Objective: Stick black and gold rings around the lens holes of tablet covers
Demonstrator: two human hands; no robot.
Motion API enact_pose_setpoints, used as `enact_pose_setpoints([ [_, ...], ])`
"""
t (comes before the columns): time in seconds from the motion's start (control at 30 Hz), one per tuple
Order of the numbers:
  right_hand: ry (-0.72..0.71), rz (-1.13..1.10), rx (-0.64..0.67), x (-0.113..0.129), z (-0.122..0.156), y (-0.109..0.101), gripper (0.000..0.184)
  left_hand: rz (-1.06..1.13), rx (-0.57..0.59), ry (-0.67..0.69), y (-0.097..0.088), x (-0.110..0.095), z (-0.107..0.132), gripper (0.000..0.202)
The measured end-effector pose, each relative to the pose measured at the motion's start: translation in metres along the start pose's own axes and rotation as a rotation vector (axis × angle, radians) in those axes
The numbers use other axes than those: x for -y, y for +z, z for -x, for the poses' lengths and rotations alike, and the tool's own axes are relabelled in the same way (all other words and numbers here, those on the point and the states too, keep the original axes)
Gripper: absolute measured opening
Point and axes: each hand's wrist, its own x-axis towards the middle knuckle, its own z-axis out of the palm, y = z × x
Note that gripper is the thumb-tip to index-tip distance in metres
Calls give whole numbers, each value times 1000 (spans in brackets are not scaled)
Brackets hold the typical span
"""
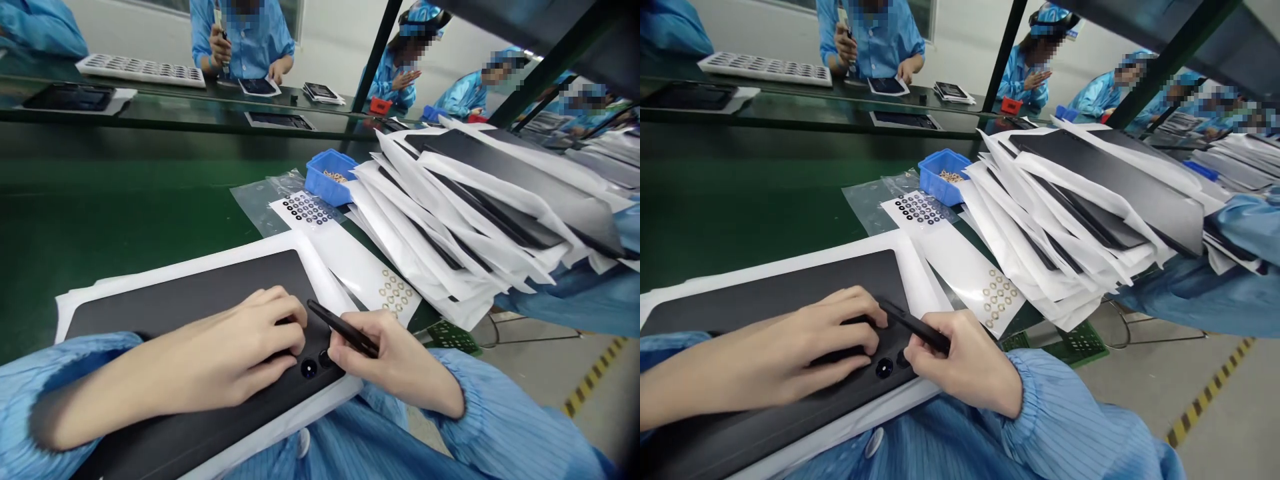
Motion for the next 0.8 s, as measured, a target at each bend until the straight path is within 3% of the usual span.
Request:
enact_pose_setpoints([
  [0.33, 17, 204, 29, 7, 0, 2, 26, -44, -27, 90, 5, 5, -2, 20],
  [0.47, -18, 114, 38, 1, 0, 0, 25, -63, -16, 94, 4, 4, -2, 33],
  [0.57, -110, -116, -139, -12, 5, -1, 30, -86, 16, 88, 3, 3, -2, 43],
  [0.67, -224, -327, -365, -24, 11, 4, 53, -103, 30, 93, 3, 2, -3, 46],
  [0.73, -261, -380, -397, -27, 13, 9, 56, -122, 24, 93, 3, 2, -3, 47],
  [0.8, -286, -370, -359, -25, 14, 15, 45, -143, 19, 98, 3, 2, -3, 46],
])
